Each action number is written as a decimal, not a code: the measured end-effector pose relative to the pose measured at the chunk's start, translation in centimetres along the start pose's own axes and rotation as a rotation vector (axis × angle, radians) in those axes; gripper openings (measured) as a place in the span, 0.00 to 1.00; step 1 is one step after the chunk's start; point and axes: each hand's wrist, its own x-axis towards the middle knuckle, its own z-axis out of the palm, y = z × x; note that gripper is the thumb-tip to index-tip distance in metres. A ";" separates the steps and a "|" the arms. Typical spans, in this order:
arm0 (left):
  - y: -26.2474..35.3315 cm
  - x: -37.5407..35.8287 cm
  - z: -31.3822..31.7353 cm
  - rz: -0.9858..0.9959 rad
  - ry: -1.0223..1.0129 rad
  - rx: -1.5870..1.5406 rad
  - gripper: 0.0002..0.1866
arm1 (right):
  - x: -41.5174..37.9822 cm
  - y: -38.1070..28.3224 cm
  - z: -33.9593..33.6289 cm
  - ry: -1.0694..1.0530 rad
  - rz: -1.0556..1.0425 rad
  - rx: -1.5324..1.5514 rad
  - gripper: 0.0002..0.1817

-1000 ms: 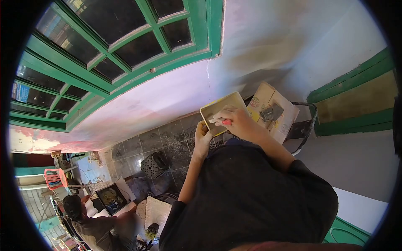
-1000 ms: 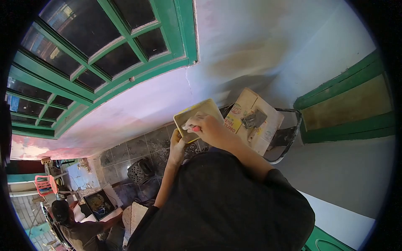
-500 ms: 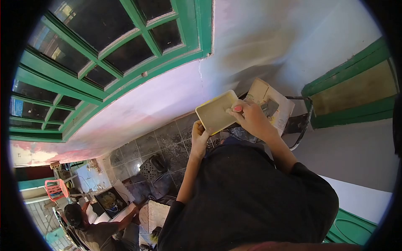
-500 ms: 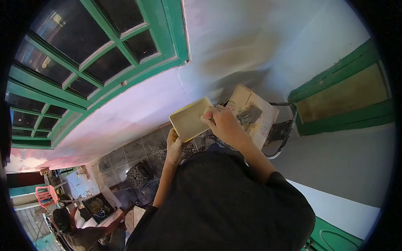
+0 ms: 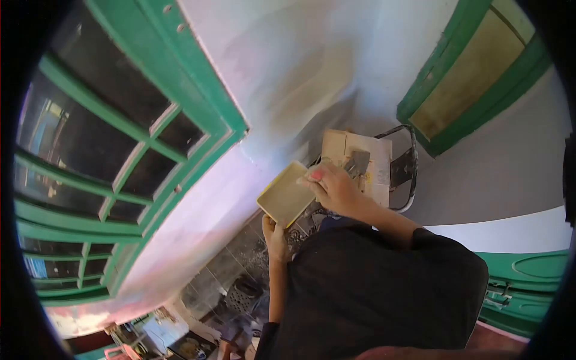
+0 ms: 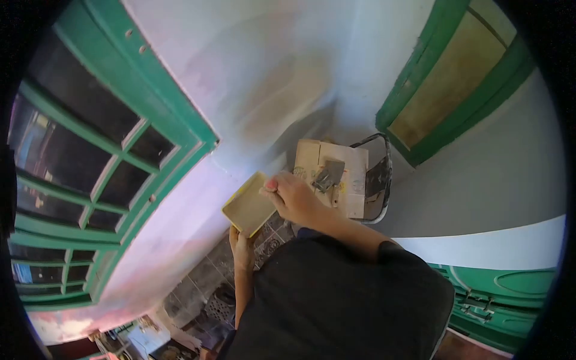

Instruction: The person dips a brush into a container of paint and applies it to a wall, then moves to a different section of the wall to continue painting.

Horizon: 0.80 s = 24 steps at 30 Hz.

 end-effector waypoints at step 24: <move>-0.3 9.2 9.8 -0.085 -0.159 0.144 0.32 | 2.5 9.2 -4.8 0.596 0.549 0.456 0.11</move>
